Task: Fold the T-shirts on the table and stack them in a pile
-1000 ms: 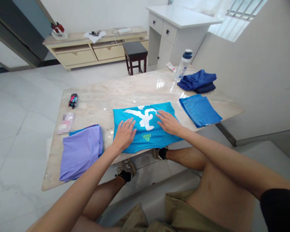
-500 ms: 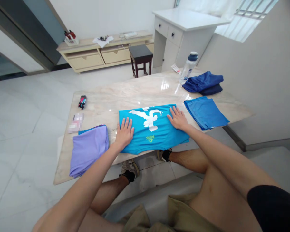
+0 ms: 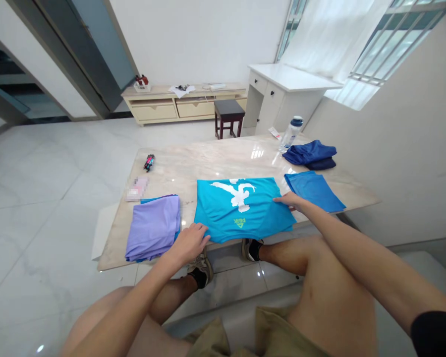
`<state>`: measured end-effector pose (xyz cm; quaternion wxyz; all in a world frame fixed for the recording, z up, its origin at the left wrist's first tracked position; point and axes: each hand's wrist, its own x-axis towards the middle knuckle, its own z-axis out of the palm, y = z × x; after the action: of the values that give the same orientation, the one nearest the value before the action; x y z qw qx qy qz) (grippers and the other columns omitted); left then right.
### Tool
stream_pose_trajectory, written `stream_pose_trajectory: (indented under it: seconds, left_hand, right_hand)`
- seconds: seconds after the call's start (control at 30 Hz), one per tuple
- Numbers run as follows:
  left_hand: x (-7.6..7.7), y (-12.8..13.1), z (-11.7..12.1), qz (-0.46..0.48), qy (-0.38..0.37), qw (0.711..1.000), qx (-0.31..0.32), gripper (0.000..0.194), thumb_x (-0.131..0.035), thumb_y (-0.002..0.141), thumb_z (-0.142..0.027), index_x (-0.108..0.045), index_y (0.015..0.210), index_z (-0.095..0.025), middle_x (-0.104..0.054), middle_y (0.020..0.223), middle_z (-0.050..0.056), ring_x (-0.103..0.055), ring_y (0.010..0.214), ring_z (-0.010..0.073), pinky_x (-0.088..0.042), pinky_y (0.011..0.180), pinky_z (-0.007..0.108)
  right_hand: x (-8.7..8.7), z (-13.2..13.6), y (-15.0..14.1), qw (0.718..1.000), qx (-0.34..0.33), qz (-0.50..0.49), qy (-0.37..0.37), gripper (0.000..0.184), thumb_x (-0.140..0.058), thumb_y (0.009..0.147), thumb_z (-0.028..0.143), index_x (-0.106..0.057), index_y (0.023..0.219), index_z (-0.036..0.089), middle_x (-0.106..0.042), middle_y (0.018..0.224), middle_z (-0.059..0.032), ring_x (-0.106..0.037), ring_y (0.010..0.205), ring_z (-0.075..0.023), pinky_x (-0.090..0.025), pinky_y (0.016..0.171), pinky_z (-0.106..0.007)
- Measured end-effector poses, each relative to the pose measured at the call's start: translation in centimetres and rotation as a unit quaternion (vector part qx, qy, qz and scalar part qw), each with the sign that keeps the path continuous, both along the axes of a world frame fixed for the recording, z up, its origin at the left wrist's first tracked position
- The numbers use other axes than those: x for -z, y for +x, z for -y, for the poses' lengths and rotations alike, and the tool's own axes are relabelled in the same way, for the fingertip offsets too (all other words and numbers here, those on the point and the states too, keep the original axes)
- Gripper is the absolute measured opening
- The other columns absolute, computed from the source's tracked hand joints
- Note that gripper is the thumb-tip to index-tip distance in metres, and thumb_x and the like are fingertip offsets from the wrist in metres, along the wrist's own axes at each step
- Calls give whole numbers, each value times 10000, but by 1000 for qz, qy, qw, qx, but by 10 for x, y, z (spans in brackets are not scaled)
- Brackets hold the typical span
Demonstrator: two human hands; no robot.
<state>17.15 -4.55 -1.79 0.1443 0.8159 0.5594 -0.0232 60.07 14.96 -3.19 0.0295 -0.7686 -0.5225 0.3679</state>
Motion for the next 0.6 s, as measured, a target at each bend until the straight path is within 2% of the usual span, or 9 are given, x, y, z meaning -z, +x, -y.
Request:
stream_pose_trajectory:
  seconds: [0.07, 0.13, 0.23, 0.37, 0.5, 0.6]
  left_hand:
    - [0, 2, 4, -11, 9, 1000, 6, 249, -515, 1105, -330, -715, 1187, -208, -746, 1252, 136, -691, 1190, 326, -561, 948, 422]
    - [0, 3, 6, -10, 19, 1000, 15, 227, -524, 1101, -310, -714, 1166, -206, -738, 1248, 142, -676, 1195, 334, -556, 942, 435]
    - [-5, 4, 6, -1, 30, 999, 21, 240, -509, 1104, -299, -717, 1166, -196, -729, 1250, 159, -658, 1208, 345, -551, 938, 458]
    - [-15, 3, 3, 18, 44, 999, 15, 271, -481, 1112, -288, -720, 1198, -193, -720, 1278, 164, -642, 1224, 344, -541, 947, 461]
    - [-20, -6, -2, 66, 69, 995, -20, 278, -461, 1112, -252, -727, 1184, -211, -715, 1278, 160, -633, 1218, 334, -533, 968, 466]
    - [-20, -15, -4, 69, 80, 993, -50, 277, -461, 1112, -244, -726, 1181, -211, -713, 1288, 160, -630, 1225, 335, -541, 966, 464]
  right_hand:
    - [-5, 4, -2, 998, 35, 6, -44, 585, -813, 917, 501, -668, 1306, 89, -764, 1254, -218, -755, 1069, -303, -627, 735, -349]
    - [-10, 7, -5, 998, 25, -2, -57, 497, -813, 928, 459, -699, 1262, 108, -764, 1293, -211, -759, 1097, -292, -625, 765, -332]
    - [-18, 6, -12, 999, -35, 0, -13, 461, -837, 898, 405, -736, 1240, 113, -758, 1336, -219, -743, 1179, -329, -625, 865, -346]
    - [-30, -2, -31, 991, -107, 60, 56, 509, -836, 860, 371, -749, 1296, 123, -765, 1327, -219, -694, 1288, -405, -604, 983, -402]
    - [-45, -10, -67, 969, -187, 124, 98, 534, -781, 845, 246, -721, 1365, 143, -749, 1380, -197, -672, 1344, -409, -552, 1093, -433]
    - [-58, -11, -110, 948, -253, 159, 107, 482, -687, 913, 221, -683, 1380, 101, -716, 1428, -239, -690, 1312, -416, -545, 1088, -444]
